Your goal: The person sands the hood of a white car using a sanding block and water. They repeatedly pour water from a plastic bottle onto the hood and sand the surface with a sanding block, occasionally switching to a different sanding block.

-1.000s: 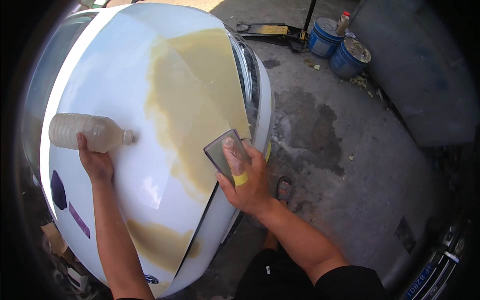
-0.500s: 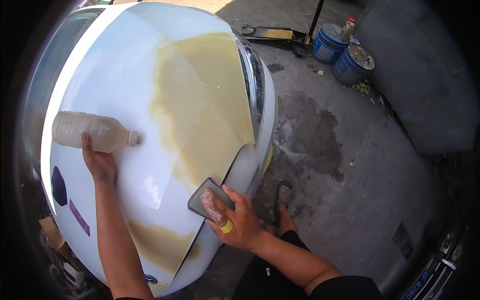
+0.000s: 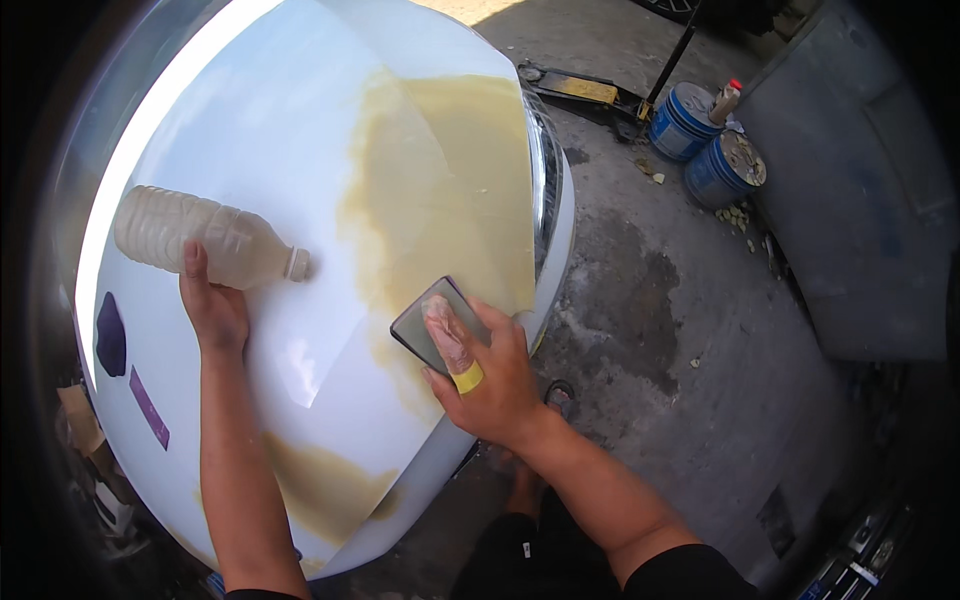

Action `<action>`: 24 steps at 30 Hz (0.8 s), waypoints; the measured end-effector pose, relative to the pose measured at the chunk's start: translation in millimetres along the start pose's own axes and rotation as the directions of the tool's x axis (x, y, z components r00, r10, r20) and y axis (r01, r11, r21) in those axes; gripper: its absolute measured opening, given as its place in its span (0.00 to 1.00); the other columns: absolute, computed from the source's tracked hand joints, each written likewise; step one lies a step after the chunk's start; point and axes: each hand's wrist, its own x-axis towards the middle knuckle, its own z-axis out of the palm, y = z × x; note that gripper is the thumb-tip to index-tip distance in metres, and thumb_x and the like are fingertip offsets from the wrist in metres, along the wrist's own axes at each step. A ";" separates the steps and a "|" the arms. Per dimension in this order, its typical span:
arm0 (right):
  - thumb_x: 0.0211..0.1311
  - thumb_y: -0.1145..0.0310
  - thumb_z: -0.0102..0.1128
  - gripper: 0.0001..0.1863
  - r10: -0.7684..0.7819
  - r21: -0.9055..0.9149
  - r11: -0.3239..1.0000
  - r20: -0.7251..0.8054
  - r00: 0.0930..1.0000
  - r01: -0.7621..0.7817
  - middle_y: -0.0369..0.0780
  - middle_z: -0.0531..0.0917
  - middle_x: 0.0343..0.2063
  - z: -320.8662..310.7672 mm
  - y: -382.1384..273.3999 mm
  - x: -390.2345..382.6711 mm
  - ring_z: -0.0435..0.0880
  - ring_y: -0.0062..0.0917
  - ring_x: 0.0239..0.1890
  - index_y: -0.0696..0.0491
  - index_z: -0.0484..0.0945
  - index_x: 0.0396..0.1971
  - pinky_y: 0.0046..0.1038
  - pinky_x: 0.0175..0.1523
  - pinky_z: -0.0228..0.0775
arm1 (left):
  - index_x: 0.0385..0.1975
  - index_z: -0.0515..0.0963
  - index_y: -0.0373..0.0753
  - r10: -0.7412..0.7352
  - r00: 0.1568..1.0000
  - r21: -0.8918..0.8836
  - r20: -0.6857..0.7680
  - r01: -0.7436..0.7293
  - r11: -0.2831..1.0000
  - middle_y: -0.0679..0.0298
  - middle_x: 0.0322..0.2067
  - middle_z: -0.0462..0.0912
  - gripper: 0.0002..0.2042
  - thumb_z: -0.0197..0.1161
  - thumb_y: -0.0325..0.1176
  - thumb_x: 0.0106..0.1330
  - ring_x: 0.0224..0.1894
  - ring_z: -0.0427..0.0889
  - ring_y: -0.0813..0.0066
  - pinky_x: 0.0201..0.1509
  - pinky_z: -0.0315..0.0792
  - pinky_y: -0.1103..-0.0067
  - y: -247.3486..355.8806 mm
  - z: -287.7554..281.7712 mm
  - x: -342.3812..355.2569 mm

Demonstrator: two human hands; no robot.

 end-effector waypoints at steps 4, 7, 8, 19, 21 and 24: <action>0.58 0.66 0.65 0.32 -0.020 -0.130 0.991 -0.042 0.999 0.014 0.45 0.80 0.55 -3.8 65.6 119.7 0.70 0.48 0.56 0.58 0.69 0.63 0.44 0.60 0.63 | 0.64 0.61 0.34 -0.002 1.000 0.002 0.003 0.002 1.000 0.56 0.59 0.71 0.34 0.58 0.55 0.69 0.63 0.70 0.63 0.70 0.64 0.66 -1.7 7.1 0.8; 0.54 0.66 0.69 0.34 0.007 -0.109 0.994 -0.039 0.999 -0.011 0.47 0.77 0.56 1.0 40.8 72.4 0.70 0.47 0.57 0.57 0.70 0.63 0.43 0.62 0.62 | 0.64 0.61 0.34 -0.009 1.000 0.000 0.006 0.009 1.000 0.56 0.58 0.72 0.35 0.59 0.56 0.68 0.63 0.70 0.63 0.69 0.64 0.66 -2.5 6.3 -3.3; 0.53 0.66 0.70 0.35 0.023 -0.063 0.998 -0.025 0.999 -0.025 0.48 0.76 0.57 0.9 25.9 48.2 0.69 0.46 0.58 0.56 0.71 0.63 0.43 0.63 0.62 | 0.64 0.61 0.34 0.001 1.000 -0.004 0.000 -0.001 1.000 0.56 0.58 0.72 0.36 0.59 0.56 0.68 0.63 0.70 0.63 0.69 0.64 0.66 0.3 5.3 -2.8; 0.55 0.66 0.67 0.34 -0.059 -0.128 0.990 0.012 0.998 0.060 0.46 0.76 0.58 5.6 47.3 138.7 0.70 0.47 0.56 0.55 0.68 0.64 0.44 0.59 0.64 | 0.65 0.59 0.35 -0.011 1.000 -0.006 0.014 0.011 1.000 0.58 0.59 0.70 0.38 0.61 0.58 0.66 0.64 0.69 0.63 0.70 0.62 0.66 -2.9 7.2 -0.1; 0.54 0.67 0.68 0.34 -0.017 -0.134 0.991 0.003 1.000 0.017 0.47 0.79 0.56 4.2 42.3 132.6 0.71 0.46 0.55 0.53 0.70 0.63 0.43 0.60 0.63 | 0.65 0.59 0.35 -0.005 1.000 -0.006 0.004 0.005 1.000 0.58 0.59 0.70 0.38 0.62 0.57 0.66 0.63 0.69 0.64 0.70 0.62 0.67 -1.9 8.6 -1.4; 0.53 0.66 0.69 0.34 -0.028 -0.045 0.998 0.107 0.994 0.033 0.44 0.77 0.58 0.2 6.2 12.9 0.69 0.46 0.58 0.51 0.71 0.62 0.43 0.61 0.63 | 0.65 0.60 0.34 0.027 0.999 0.004 -0.017 -0.027 1.000 0.57 0.59 0.70 0.38 0.62 0.57 0.66 0.63 0.69 0.64 0.70 0.62 0.67 -1.6 6.8 -4.3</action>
